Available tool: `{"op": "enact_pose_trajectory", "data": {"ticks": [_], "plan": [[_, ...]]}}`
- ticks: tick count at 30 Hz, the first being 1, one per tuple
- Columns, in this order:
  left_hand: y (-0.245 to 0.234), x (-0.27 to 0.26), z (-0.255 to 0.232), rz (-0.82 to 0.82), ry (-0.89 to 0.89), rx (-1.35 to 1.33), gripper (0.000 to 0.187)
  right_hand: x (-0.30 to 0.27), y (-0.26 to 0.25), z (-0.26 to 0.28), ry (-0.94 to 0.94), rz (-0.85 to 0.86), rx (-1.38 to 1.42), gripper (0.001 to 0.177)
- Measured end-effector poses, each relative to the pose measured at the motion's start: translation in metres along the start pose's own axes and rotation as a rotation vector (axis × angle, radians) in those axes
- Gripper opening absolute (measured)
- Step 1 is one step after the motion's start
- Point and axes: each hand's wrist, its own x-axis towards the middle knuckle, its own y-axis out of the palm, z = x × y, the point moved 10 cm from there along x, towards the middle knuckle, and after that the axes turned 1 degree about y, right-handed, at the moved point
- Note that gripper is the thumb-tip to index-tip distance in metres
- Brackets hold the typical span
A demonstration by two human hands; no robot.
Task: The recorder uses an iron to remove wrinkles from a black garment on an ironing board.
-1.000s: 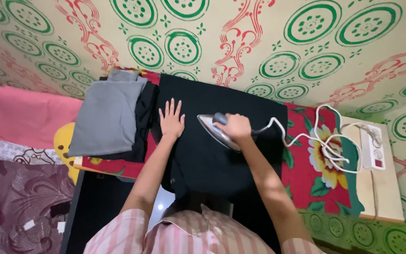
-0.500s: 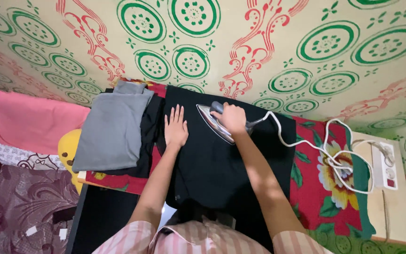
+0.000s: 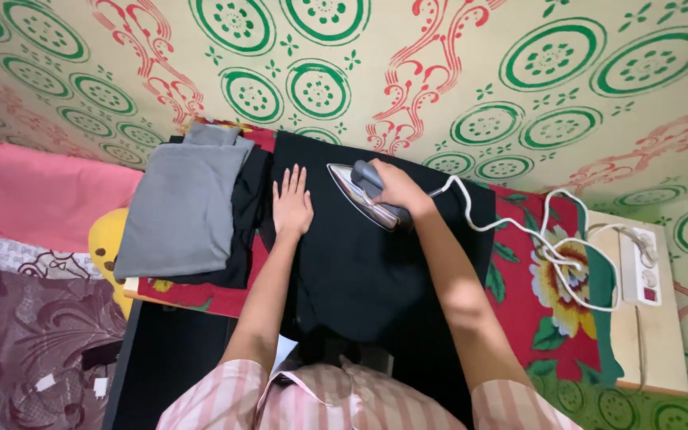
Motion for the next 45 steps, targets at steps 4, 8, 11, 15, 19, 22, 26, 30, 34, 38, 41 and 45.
{"op": "enact_pose_trajectory", "data": {"ticks": [4,8,11,15,19,22,26,30,34,38,41,45], "plan": [[0.001,-0.003,-0.001,0.010,0.001,-0.003,0.064,-0.017,0.009,-0.008,0.102,0.000,-0.054,0.073],[0.000,-0.003,-0.002,0.004,0.007,0.009,0.064,-0.030,0.009,-0.006,0.109,-0.030,-0.099,0.063],[-0.001,-0.004,-0.002,-0.003,0.008,-0.001,0.063,-0.039,0.013,-0.006,0.156,-0.026,-0.118,0.059],[0.000,-0.004,-0.002,0.023,-0.008,0.001,0.062,-0.048,0.017,-0.007,0.312,-0.051,-0.223,0.061],[-0.005,-0.003,-0.003,-0.007,-0.004,0.017,0.063,-0.046,0.016,-0.011,0.344,-0.078,-0.237,0.062],[-0.004,-0.001,-0.003,0.005,-0.014,-0.001,0.063,-0.043,0.018,-0.013,0.367,-0.037,-0.228,0.063],[-0.002,0.001,-0.002,-0.007,-0.007,0.031,0.064,-0.037,0.017,-0.017,0.395,-0.093,-0.218,0.059],[-0.005,-0.001,-0.005,-0.007,-0.001,0.023,0.065,-0.038,0.018,-0.028,0.394,-0.175,-0.234,0.056],[-0.003,-0.001,-0.006,-0.017,0.020,0.066,0.065,-0.059,0.006,-0.040,0.443,-0.240,-0.272,0.059],[-0.003,-0.004,-0.007,-0.036,0.038,0.049,0.065,-0.111,-0.018,-0.088,0.645,-0.284,-0.342,0.073],[0.000,-0.005,-0.006,-0.036,0.041,0.037,0.065,-0.159,-0.038,-0.141,0.800,-0.302,-0.371,0.077],[0.005,-0.005,-0.006,-0.020,-0.003,0.031,0.067,-0.236,-0.081,-0.194,1.022,-0.394,-0.352,0.081]]}}
